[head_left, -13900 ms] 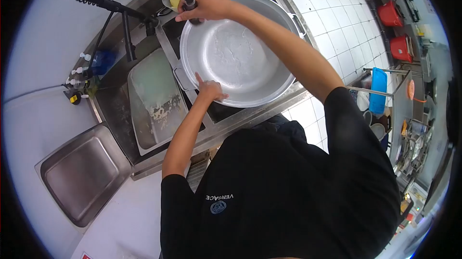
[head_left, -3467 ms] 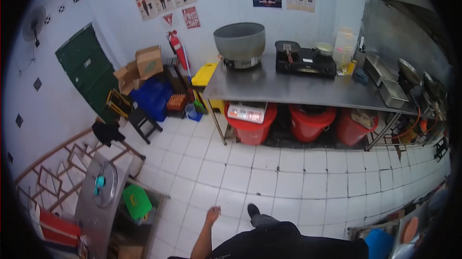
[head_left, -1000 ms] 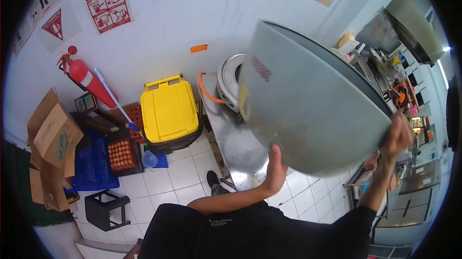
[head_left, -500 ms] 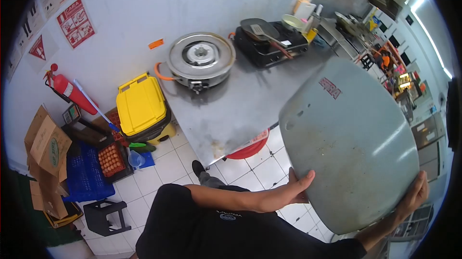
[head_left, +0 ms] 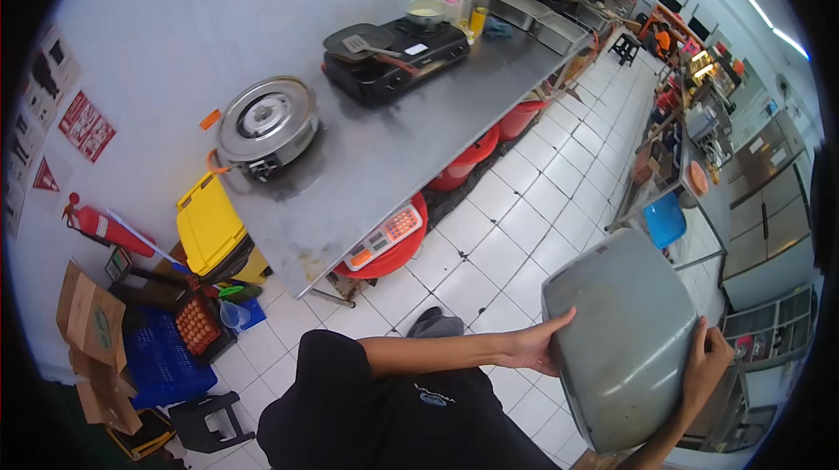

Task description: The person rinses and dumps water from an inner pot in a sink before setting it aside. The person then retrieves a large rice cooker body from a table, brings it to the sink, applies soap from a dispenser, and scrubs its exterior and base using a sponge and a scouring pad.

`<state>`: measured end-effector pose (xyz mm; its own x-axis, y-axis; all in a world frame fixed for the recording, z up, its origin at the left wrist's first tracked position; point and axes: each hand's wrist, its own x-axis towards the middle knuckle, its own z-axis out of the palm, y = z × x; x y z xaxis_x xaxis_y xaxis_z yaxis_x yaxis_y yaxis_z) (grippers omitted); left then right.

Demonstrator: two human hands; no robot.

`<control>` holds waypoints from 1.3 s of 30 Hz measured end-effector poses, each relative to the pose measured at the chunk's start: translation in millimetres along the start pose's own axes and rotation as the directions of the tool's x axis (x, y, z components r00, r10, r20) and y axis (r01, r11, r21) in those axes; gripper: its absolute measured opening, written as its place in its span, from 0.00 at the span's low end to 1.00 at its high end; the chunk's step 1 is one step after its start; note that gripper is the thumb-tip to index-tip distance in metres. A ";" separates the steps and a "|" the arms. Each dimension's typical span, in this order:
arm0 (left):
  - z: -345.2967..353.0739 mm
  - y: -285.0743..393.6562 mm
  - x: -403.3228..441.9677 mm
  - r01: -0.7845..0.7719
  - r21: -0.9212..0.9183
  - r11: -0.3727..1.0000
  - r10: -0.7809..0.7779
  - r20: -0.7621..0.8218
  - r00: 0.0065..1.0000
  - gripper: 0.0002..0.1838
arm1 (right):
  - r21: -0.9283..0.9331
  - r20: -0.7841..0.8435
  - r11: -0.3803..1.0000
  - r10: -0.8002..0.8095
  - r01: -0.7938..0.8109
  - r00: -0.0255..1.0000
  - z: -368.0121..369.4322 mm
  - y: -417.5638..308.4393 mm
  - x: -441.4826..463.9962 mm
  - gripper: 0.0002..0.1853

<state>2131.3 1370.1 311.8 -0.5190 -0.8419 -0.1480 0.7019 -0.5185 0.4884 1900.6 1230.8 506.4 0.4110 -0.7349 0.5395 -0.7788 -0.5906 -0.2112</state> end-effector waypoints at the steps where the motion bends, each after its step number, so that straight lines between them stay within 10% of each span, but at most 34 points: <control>1: -1.9 1.7 19.4 0.032 -0.001 1.000 -0.032 0.025 0.999 0.54 | -0.005 0.015 0.999 0.051 -0.051 0.999 3.6 19.4 2.1 0.26; 17: -3.3 100.3 462.7 0.534 0.288 0.795 -0.591 0.168 0.789 0.54 | -0.082 -0.255 0.743 0.628 -0.664 0.735 22.6 339.0 61.9 0.24; 39: 99.5 42.7 1164.6 0.732 0.447 0.514 -0.853 0.178 0.491 0.54 | -0.148 -0.254 0.548 0.783 -0.823 0.567 -5.9 950.1 217.4 0.25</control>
<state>1508.3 382.4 245.9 -0.9402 0.0557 -0.3361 -0.2370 -0.8157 0.5277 1247.2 511.8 427.8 -0.4974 -0.7947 0.3478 -0.8354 0.3308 -0.4390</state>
